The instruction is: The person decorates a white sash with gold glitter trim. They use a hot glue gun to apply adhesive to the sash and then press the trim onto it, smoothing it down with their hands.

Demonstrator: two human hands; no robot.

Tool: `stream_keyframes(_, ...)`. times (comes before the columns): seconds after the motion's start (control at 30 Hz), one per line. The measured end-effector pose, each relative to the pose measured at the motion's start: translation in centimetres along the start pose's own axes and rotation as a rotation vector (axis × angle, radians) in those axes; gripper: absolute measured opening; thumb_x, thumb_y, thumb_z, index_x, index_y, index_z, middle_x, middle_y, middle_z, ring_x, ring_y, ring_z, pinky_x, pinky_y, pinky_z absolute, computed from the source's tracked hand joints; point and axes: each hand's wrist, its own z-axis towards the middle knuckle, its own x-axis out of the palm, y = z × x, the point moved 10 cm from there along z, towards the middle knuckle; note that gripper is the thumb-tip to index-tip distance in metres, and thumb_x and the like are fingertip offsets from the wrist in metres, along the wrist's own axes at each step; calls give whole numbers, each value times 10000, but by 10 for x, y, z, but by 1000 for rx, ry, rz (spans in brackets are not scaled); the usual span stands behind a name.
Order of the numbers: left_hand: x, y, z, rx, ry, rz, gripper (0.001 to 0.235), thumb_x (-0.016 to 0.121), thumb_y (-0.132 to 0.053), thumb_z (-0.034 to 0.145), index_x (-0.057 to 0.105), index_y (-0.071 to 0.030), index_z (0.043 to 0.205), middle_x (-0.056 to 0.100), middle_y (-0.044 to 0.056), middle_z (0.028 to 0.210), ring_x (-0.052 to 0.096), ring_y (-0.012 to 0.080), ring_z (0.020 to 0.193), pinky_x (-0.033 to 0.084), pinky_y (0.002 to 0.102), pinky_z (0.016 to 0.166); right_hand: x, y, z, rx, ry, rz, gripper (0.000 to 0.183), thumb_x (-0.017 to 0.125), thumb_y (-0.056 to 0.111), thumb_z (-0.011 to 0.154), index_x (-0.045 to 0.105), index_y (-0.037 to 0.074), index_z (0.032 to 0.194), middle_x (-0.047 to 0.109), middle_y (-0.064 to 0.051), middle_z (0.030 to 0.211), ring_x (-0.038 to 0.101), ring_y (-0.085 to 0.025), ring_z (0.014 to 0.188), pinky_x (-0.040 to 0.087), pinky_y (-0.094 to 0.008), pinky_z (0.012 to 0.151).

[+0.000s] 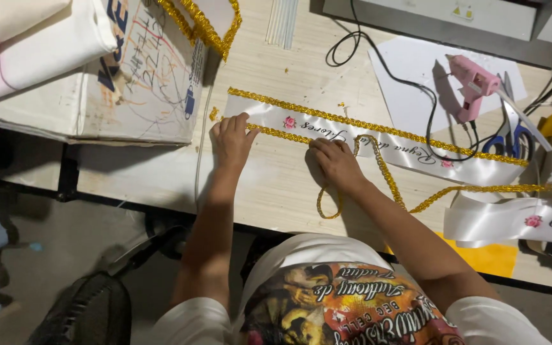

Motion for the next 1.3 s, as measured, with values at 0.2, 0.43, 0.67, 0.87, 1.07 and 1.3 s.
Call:
stream_keyframes(0.2, 16, 15, 8, -113, 2, -10, 560, 904, -332, 772, 642, -113, 1216, 655, 44, 1099, 606, 251, 1074, 414, 440, 986, 6, -18, 2, 62, 6, 29, 400, 687, 45, 834, 661, 46, 1233, 648, -83, 1366, 585, -251, 1283, 427, -444, 1071)
stream_keyframes(0.43, 20, 70, 1, -422, 57, -135, 555, 926, -284, 722, 647, -86, 1159, 635, 108, 1085, 574, 334, 1078, 421, 506, 947, -3, -22, 5, 100, -5, 133, 426, 707, -13, 799, 664, 41, 1219, 652, -95, 1348, 598, -281, 1276, 476, -437, 1049)
stream_keyframes(0.67, -3, -8, 5, -142, 35, -186, 159, 812, -163, 909, 684, -106, 984, 691, 71, 1067, 655, 259, 1015, 546, 394, 881, -33, -59, 3, 323, -166, 557, 327, 722, 10, 890, 580, 3, 1185, 598, -158, 1321, 617, -284, 1198, 549, -402, 1001)
stream_keyframes(0.87, 2, -124, 10, 240, 66, -266, 139, 706, -82, 930, 704, -65, 1069, 703, 76, 1108, 667, 251, 1052, 559, 393, 877, -28, -116, -31, 418, -137, 598, 240, 727, 26, 938, 628, 87, 1148, 630, -94, 1347, 661, -240, 1205, 577, -359, 987)
stream_keyframes(1.07, 32, -129, 1, 325, 71, -171, 234, 681, -69, 882, 700, -51, 1115, 649, 78, 1172, 622, 259, 1125, 532, 398, 941, -74, -117, -51, 267, -58, -65, 399, 738, 59, 853, 716, 131, 1245, 633, -68, 1386, 589, -314, 1272, 502, -441, 1001)
stream_keyframes(1.3, 42, -122, 11, 302, 72, -181, 124, 718, -89, 889, 683, -81, 1008, 646, 53, 1065, 626, 254, 1050, 533, 393, 886, -76, -162, -105, 351, -208, 57, 184, 718, 58, 892, 690, 72, 1074, 706, -91, 1193, 633, -329, 1164, 516, -464, 960)
